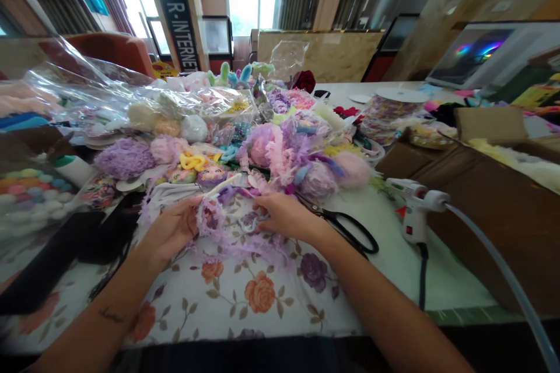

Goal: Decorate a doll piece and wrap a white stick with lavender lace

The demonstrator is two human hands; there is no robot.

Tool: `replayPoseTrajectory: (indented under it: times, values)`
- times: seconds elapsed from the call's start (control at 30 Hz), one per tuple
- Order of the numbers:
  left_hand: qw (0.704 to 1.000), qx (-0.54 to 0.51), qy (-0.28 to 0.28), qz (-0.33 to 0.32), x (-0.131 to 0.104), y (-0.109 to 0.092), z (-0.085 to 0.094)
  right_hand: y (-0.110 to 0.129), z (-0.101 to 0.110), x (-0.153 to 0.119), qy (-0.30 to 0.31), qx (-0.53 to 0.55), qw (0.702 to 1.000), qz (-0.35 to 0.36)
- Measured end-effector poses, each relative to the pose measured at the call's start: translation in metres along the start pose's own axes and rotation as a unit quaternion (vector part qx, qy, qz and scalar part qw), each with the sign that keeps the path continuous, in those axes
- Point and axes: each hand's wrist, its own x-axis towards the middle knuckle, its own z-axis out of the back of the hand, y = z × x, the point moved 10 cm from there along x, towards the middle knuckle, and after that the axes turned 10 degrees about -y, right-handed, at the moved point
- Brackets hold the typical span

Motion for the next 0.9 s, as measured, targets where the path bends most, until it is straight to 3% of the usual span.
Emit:
replayPoseTrajectory:
  times: [0.1, 0.17, 0.27, 0.33, 0.4, 0.5, 0.57, 0.63, 0.7, 0.77, 0.83, 0.9]
  values:
    - [1.0, 0.005, 0.022, -0.011, 0.001, 0.001, -0.002, 0.016, -0.012, -0.005, 0.023, 0.052, 0.998, 0.039]
    - [0.999, 0.008, 0.043, -0.016, 0.0, 0.001, -0.004, 0.02, -0.01, -0.006, 0.012, 0.098, 0.994, 0.046]
    - [0.998, 0.005, 0.056, -0.021, -0.001, -0.001, -0.006, 0.001, 0.015, -0.011, -0.031, 0.179, 0.983, -0.007]
    - [0.998, 0.001, 0.057, -0.025, -0.002, -0.003, -0.006, -0.018, 0.032, -0.02, -0.02, 0.206, 0.977, -0.043]
    - [0.998, 0.0, 0.059, -0.027, -0.003, -0.004, -0.007, -0.029, 0.041, -0.031, 0.035, 0.189, 0.98, -0.049]
    - [0.997, 0.005, 0.072, -0.033, -0.006, -0.005, -0.01, -0.036, 0.065, -0.036, -0.026, 0.117, 0.991, -0.053]
    - [0.996, 0.017, 0.084, -0.038, -0.008, -0.004, -0.013, -0.027, 0.072, -0.033, -0.113, 0.099, 0.987, -0.059]
    - [0.994, 0.03, 0.089, -0.049, -0.01, -0.004, -0.015, -0.002, 0.066, -0.025, -0.185, 0.137, 0.972, -0.04]
    - [0.993, 0.042, 0.085, -0.069, -0.011, -0.007, -0.016, 0.031, 0.05, -0.014, -0.212, 0.158, 0.964, 0.005]
    - [0.991, 0.048, 0.074, -0.096, -0.011, -0.012, -0.015, 0.058, 0.033, -0.001, -0.199, 0.15, 0.967, 0.046]
    - [0.989, 0.049, 0.064, -0.121, -0.011, -0.019, -0.013, 0.064, 0.032, 0.009, -0.213, 0.157, 0.963, 0.043]
    - [0.988, 0.036, 0.06, -0.14, -0.011, -0.027, -0.011, 0.046, 0.042, 0.014, -0.236, 0.187, 0.954, -0.009]
